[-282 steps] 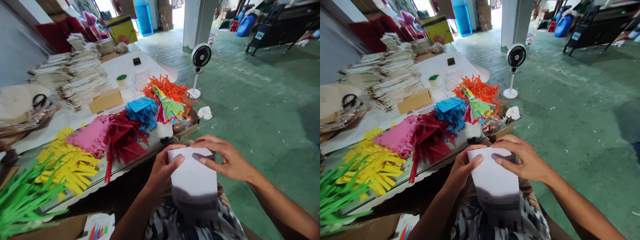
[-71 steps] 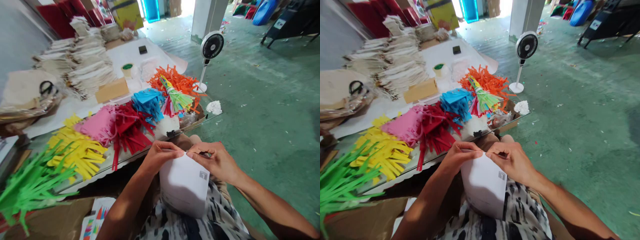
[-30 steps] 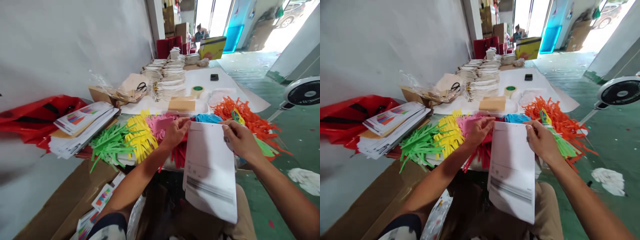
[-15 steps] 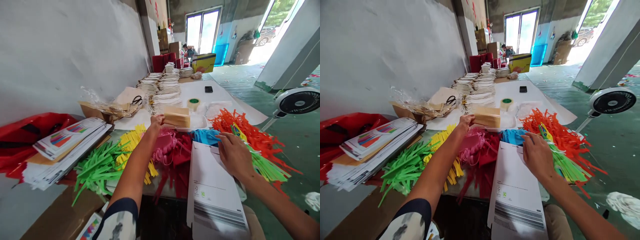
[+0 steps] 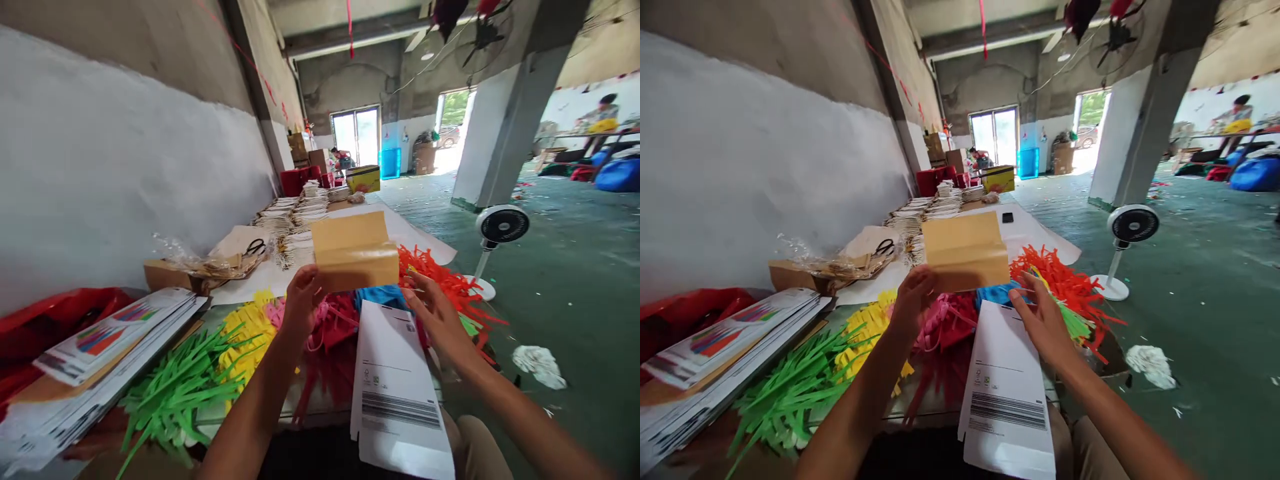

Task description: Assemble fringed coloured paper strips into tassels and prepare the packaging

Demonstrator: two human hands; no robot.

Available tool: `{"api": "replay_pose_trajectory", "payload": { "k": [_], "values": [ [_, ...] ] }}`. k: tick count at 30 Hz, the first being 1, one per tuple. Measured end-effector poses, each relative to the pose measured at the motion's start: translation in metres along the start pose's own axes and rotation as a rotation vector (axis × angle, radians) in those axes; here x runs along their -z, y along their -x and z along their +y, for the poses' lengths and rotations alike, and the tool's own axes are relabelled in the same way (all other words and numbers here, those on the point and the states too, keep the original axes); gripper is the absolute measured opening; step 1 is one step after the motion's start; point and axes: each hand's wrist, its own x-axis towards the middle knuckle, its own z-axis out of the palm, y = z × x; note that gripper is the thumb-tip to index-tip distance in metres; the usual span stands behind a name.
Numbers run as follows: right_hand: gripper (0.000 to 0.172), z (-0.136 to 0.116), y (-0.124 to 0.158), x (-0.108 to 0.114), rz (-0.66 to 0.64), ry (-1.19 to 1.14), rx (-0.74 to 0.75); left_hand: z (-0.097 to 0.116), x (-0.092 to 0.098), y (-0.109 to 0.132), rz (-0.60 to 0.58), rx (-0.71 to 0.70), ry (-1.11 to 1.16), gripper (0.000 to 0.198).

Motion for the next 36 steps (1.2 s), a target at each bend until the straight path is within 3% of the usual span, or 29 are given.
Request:
{"api": "replay_pose_trajectory", "payload": {
  "k": [4,8,11,13,16,18,20,26,32,36],
  "values": [
    [0.053,-0.015,0.016,0.024,0.028,-0.321,-0.028,-0.014,-0.026,0.046,-0.128,0.084,0.037,0.04],
    [0.045,-0.017,0.036,0.052,0.115,-0.418,-0.075,-0.023,-0.044,0.073,-0.216,0.189,0.01,0.036],
    [0.044,-0.014,0.05,0.074,0.164,-0.442,-0.125,-0.02,-0.054,0.084,-0.294,0.168,-0.08,0.037],
    [0.043,-0.013,0.059,0.085,0.186,-0.444,-0.14,-0.014,-0.061,0.089,-0.275,-0.039,-0.242,0.04],
    [0.044,-0.017,0.071,0.094,0.2,-0.412,-0.125,-0.005,-0.076,0.098,-0.25,-0.584,-0.629,0.037],
    [0.046,-0.021,0.078,0.095,0.209,-0.358,-0.113,-0.001,-0.089,0.106,-0.387,-0.817,-0.85,0.036],
    [0.047,-0.024,0.085,0.096,0.231,-0.317,-0.108,-0.001,-0.104,0.112,-0.545,-0.869,-0.978,0.04],
    [0.046,-0.023,0.091,0.112,0.286,-0.365,-0.145,-0.014,-0.134,0.114,-0.63,-0.812,-1.058,0.042],
    [0.05,-0.026,0.093,0.133,0.297,-0.245,-0.023,-0.025,-0.148,0.105,-0.692,-0.504,-0.865,0.021],
    [0.042,-0.027,0.097,0.139,0.32,-0.174,0.017,-0.027,-0.154,0.1,-0.74,-0.38,-0.802,0.012]
  ]
}}
